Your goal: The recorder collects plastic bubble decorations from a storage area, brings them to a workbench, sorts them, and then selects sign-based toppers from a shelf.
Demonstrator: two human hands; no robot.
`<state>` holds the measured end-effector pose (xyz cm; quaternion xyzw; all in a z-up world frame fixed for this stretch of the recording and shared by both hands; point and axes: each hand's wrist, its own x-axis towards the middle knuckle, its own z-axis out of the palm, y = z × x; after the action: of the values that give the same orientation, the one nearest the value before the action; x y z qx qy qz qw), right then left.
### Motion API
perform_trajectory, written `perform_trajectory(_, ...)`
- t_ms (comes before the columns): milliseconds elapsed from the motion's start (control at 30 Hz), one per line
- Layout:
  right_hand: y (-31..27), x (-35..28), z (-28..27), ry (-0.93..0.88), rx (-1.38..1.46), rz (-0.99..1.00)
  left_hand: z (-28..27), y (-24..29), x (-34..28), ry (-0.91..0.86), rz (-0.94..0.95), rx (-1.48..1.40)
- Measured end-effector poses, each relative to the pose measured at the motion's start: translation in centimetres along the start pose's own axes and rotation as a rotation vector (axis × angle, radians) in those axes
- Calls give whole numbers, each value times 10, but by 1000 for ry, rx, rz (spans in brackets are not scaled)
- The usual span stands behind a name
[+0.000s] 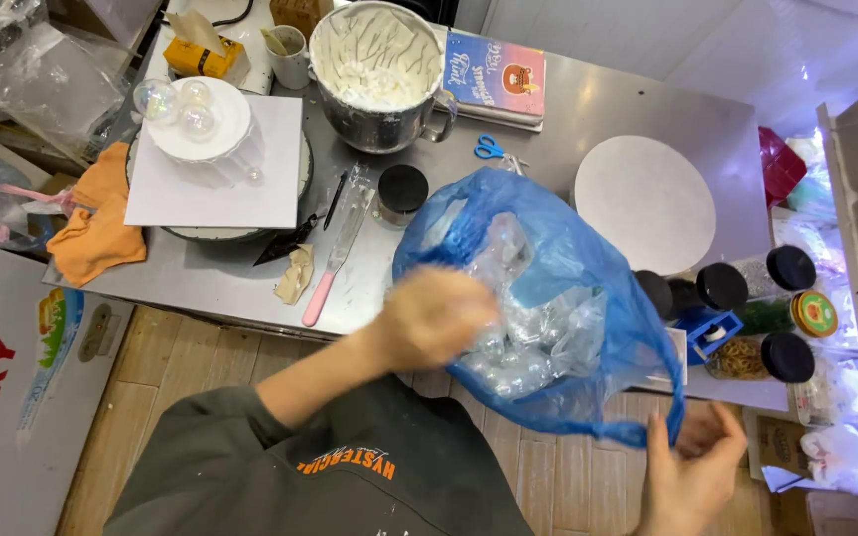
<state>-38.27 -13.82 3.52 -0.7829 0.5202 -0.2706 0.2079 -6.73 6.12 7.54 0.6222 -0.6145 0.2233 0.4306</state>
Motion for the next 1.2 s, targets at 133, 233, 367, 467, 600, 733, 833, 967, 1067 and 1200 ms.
perform_trajectory(133, -85, -11, 11, 383, 40, -608, 104, 2, -63, -692, 8, -248)
perform_trajectory(233, -59, -12, 78, -219, 386, -304, 191, -46, -129, -531, 122, 0)
perform_trajectory(367, -23, -4, 147, -641, 256, -250, 211, -88, -136, -863, -142, -6)
perform_trajectory(467, -25, 3, 154, -615, 19, -329, 193, -102, -113, -599, -152, -535)
perform_trajectory(600, -34, 1, 155, -779, 594, -129, 148, -91, -74, -419, -267, -618)
perform_trajectory(733, -61, 1, 150, -722, 1175, 210, 134, -77, -67, -376, -357, -492)
perform_trajectory(833, -45, 2, 175, -582, 1031, -14, 126, -71, -61, -532, -861, -546)
perform_trajectory(967, -15, 2, 179, -523, 1019, 199, 146, -104, -83, -404, -1010, -620)
perform_trajectory(1067, -11, -2, 168, -528, 1162, 230, 161, -125, -101, -456, -1280, -907)
perform_trajectory(1200, -7, -4, 158, -548, 1231, 81, 163, -125, -116, -485, -1130, -1160)
